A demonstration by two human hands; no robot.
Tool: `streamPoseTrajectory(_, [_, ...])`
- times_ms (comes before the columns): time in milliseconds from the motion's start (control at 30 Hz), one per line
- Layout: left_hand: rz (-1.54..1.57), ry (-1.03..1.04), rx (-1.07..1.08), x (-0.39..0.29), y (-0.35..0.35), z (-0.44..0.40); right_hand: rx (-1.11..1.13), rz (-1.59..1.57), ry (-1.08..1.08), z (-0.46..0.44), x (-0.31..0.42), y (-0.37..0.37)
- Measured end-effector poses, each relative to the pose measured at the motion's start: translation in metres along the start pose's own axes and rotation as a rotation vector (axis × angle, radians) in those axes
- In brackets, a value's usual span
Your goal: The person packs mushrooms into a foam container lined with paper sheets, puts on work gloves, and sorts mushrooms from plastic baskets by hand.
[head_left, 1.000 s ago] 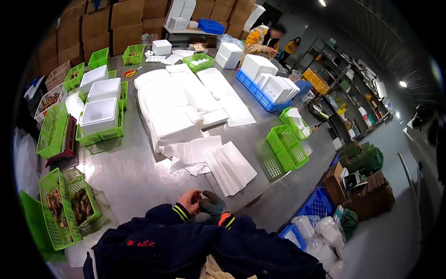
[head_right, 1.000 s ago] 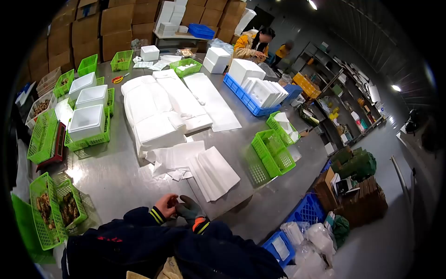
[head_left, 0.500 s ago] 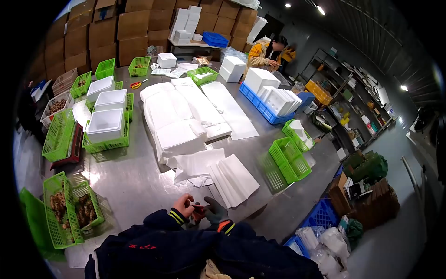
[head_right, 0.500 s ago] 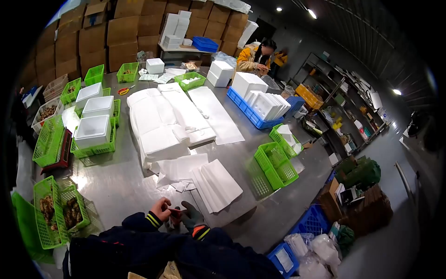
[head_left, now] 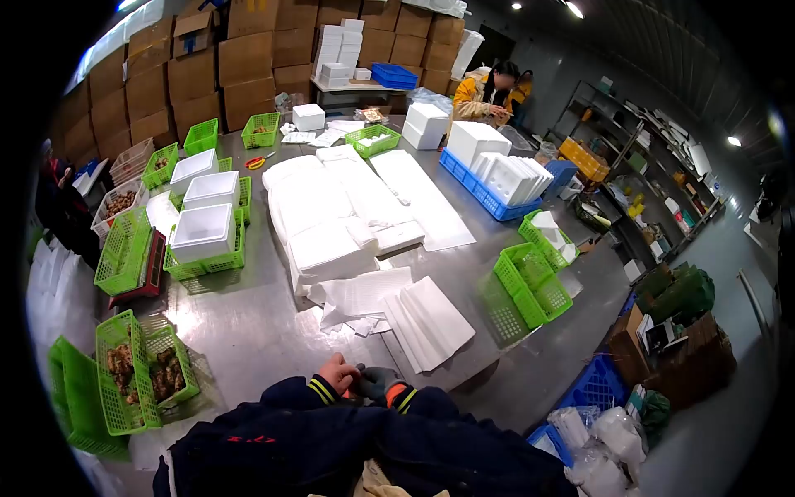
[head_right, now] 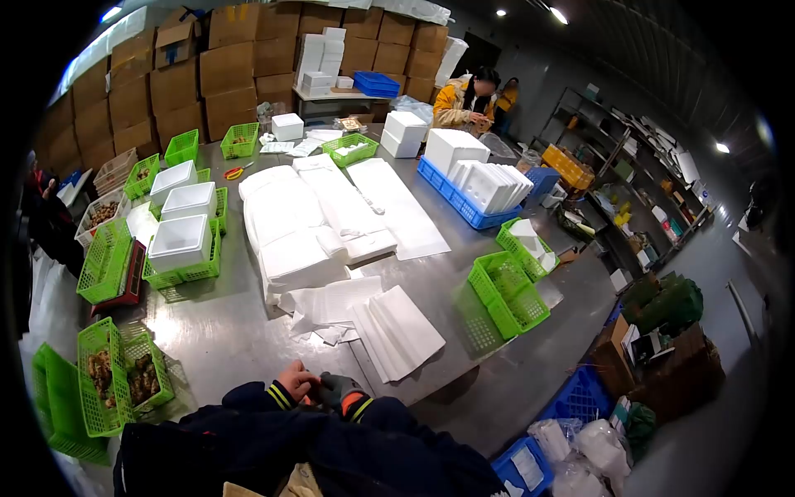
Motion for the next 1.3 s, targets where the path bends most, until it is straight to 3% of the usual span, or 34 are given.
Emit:
streamPoseTrajectory(100, [-0.039, -0.087, 0.003, -0.011, -0.007, 0.001, -0.126, -0.198, 0.011, -0.002, 0.005, -0.002])
streamPoseTrajectory(133, [-0.045, -0.091, 0.001, -0.011, -0.007, 0.002, -0.194, 0.056, -0.050, -0.003, 0.008, -0.007])
streamPoseTrajectory(167, [-0.180, -0.105, 0.001, -0.009, -0.006, 0.003, -0.173, -0.057, 0.015, 0.001, 0.031, -0.016])
streamPoseTrajectory(267, [-0.374, -0.156, 0.033, -0.007, 0.003, 0.001, -0.235, -0.203, -0.092, -0.003, 0.011, -0.013])
streamPoseTrajectory(333, [-0.455, -0.203, 0.088, 0.016, 0.022, -0.001, -0.113, -0.244, -0.192, -0.004, 0.004, -0.012])
streamPoseTrajectory(367, [-0.502, -0.339, 0.169, 0.004, 0.020, -0.004, -0.143, -0.018, -0.322, -0.001, 0.013, -0.016])
streamPoseTrajectory(433, [-0.361, -0.354, 0.248, 0.010, 0.021, -0.014, -0.091, -0.016, -0.403, -0.001, 0.012, -0.021])
streamPoseTrajectory(500, [-0.278, -0.455, 0.084, -0.002, 0.017, -0.016, -0.058, -0.107, -0.352, -0.002, 0.009, -0.026])
streamPoseTrajectory(600, [0.477, -0.716, 0.196, 0.006, 0.020, -0.025, 0.073, 0.328, -0.292, 0.006, 0.038, -0.040])
streamPoseTrajectory(633, [0.625, -0.957, 0.306, -0.020, 0.010, -0.029, 0.151, 0.505, -0.281, 0.008, 0.060, -0.048])
streamPoseTrajectory(700, [1.162, -0.920, 0.503, 0.024, 0.028, -0.034, 0.066, 0.054, -0.243, 0.013, 0.024, -0.045])
streamPoseTrajectory(733, [1.161, -0.920, 0.505, 0.031, 0.040, -0.034, 0.065, 0.054, -0.243, 0.012, 0.007, -0.042])
streamPoseTrajectory(800, [1.717, -0.917, 0.208, 0.030, 0.053, -0.037, 0.087, 0.093, -0.313, 0.007, -0.017, -0.040])
streamPoseTrajectory(833, [1.720, -0.911, 0.206, 0.023, 0.057, -0.040, 0.090, 0.097, -0.315, 0.005, -0.025, -0.040])
streamPoseTrajectory(900, [1.524, -0.811, -0.185, -0.014, 0.053, -0.043, 0.116, 0.090, -0.266, 0.004, -0.027, -0.044])
streamPoseTrajectory(967, [1.499, -0.700, -0.217, 0.004, 0.072, -0.046, 0.095, 0.058, -0.358, 0.008, -0.016, -0.052])
streamPoseTrajectory(1033, [0.655, -0.337, -0.311, 0.008, 0.085, -0.046, 0.043, 0.100, -0.511, 0.009, -0.006, -0.060])
streamPoseTrajectory(1067, [0.570, -0.308, -0.262, -0.004, 0.073, -0.052, -0.006, 0.161, -0.679, 0.007, -0.003, -0.066])
streamPoseTrajectory(1100, [0.487, -0.275, -0.216, -0.016, 0.060, -0.059, -0.004, 0.157, -0.683, 0.007, 0.000, -0.066])
streamPoseTrajectory(1200, [-0.433, -0.053, 0.253, 0.003, 0.060, -0.086, -0.183, 0.046, -0.839, 0.011, 0.009, -0.070])
streamPoseTrajectory(1233, [-0.435, -0.060, 0.254, 0.021, 0.064, -0.096, -0.089, 0.068, -0.769, 0.012, 0.009, -0.070])
streamPoseTrajectory(1300, [0.026, -0.259, 0.503, 0.050, 0.070, -0.113, 0.003, 0.084, -0.697, 0.012, 0.013, -0.070])
Point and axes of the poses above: each hand's wrist, its own z-axis away from the middle knuckle, its own y-axis out of the palm, x = y × z, the point moved 1 cm from there along -z, towards the middle knuckle, and after that the axes turned 10 degrees about -y, right-handed, at the moved point
